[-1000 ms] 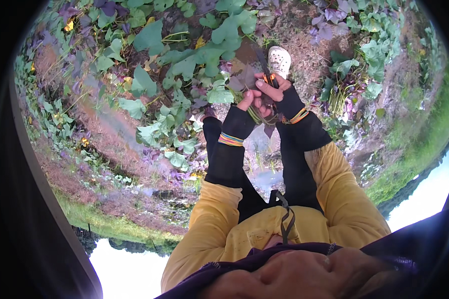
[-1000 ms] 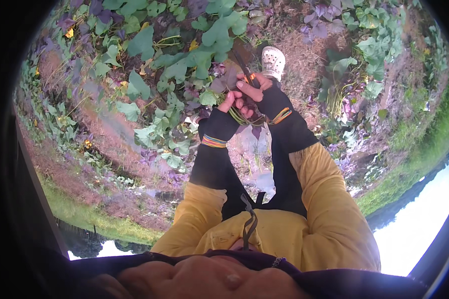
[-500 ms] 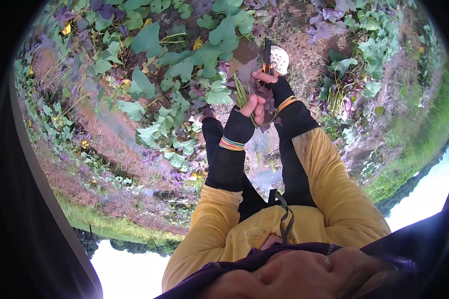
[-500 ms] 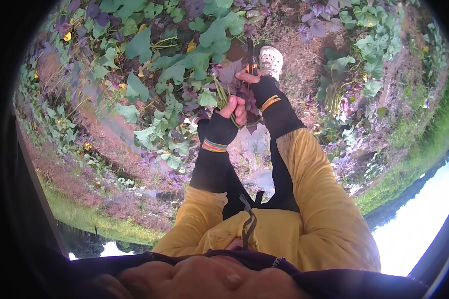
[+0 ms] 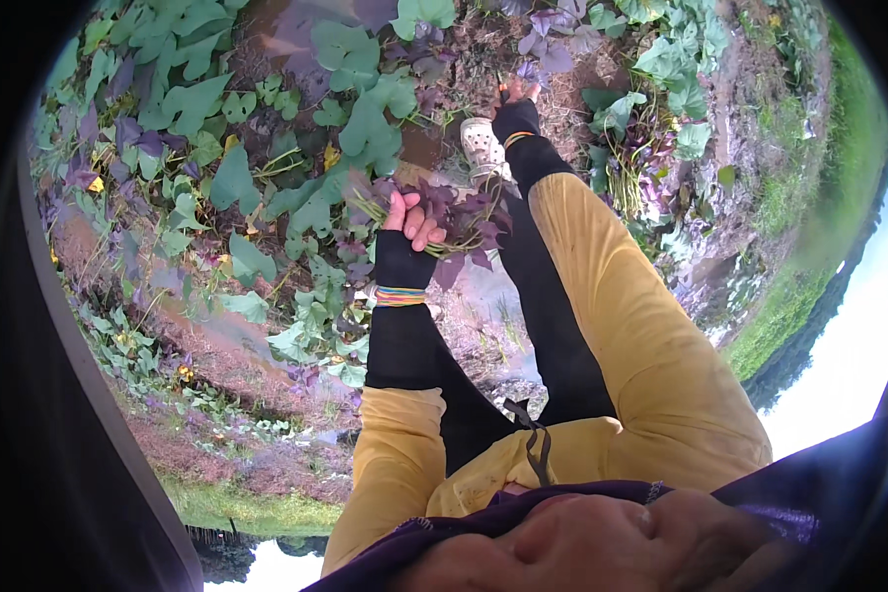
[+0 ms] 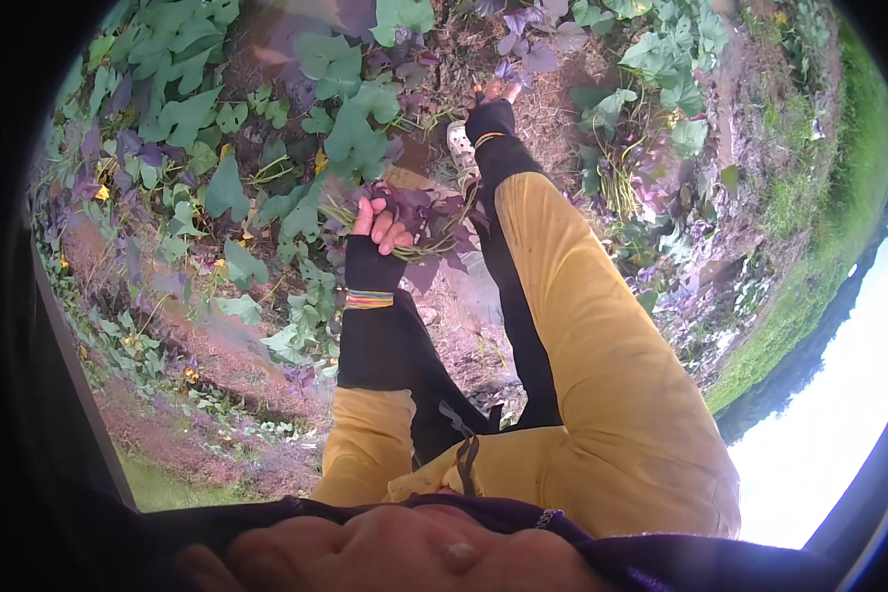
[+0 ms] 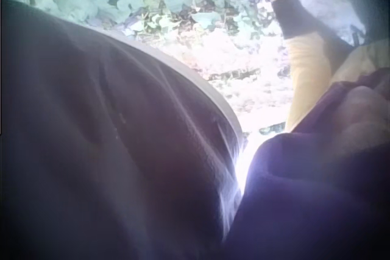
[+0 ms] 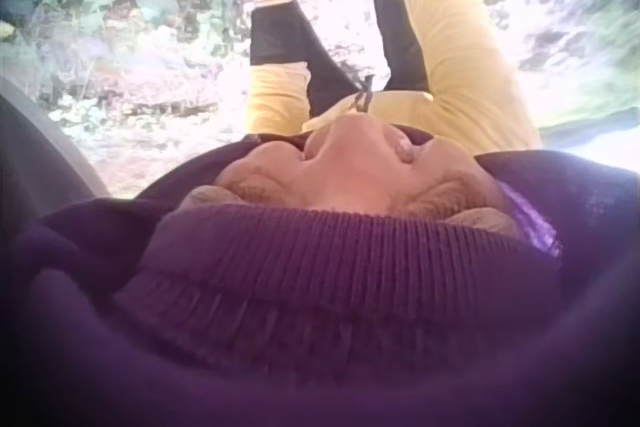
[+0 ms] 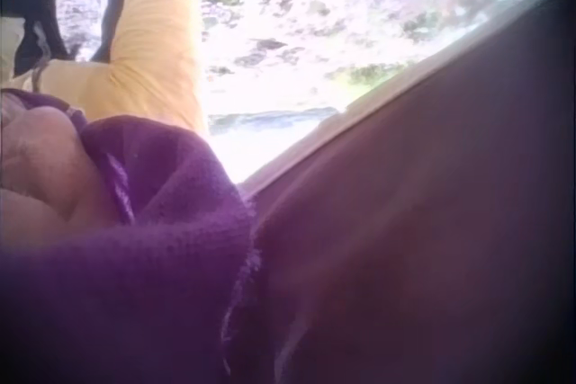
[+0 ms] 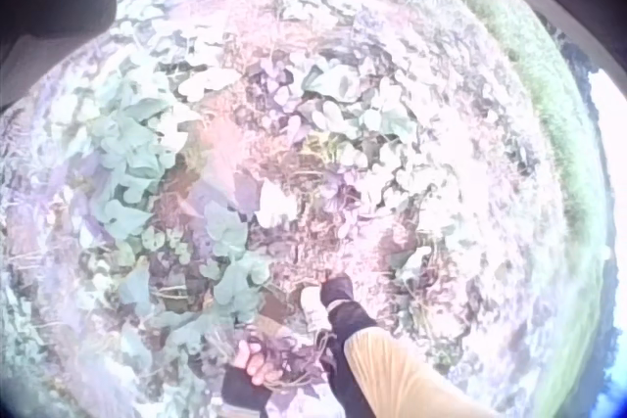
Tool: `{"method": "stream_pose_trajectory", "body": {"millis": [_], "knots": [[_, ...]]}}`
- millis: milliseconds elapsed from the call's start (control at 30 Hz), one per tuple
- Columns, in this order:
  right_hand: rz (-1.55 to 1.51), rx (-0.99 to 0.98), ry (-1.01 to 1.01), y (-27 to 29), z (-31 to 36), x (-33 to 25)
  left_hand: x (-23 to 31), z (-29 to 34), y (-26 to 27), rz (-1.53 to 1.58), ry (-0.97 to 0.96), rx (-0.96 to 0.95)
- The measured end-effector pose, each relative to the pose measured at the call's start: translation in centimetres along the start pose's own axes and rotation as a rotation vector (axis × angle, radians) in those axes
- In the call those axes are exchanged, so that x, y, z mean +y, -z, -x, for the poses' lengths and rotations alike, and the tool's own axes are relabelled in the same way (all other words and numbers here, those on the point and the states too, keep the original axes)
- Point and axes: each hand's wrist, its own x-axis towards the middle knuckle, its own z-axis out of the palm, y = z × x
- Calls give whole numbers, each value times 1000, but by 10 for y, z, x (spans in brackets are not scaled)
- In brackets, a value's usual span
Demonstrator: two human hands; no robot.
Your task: The person harvests potato leaves and stems by hand and with shears in a field, bunching them together while walking through the crop.
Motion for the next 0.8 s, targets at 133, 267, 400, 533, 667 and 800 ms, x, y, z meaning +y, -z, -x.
{"method": "stream_pose_trajectory", "body": {"millis": [133,267,400,533,667,800], "knots": [[-328,-250,-390,6,3,38,-1,-41,-11,-415,12,368],[-883,-110,-452,63,30,57,-47,-118,-33,-609,148,214],[-1158,-104,-513,146,45,51,-105,-192,-92,-840,209,11],[-1237,-239,-435,190,33,77,-147,-241,-149,-1272,203,152],[-1186,-173,-665,187,8,117,-126,-266,-114,-2059,-125,-378],[-767,-163,-535,112,-48,202,-132,-242,-140,-1048,190,151]]}}
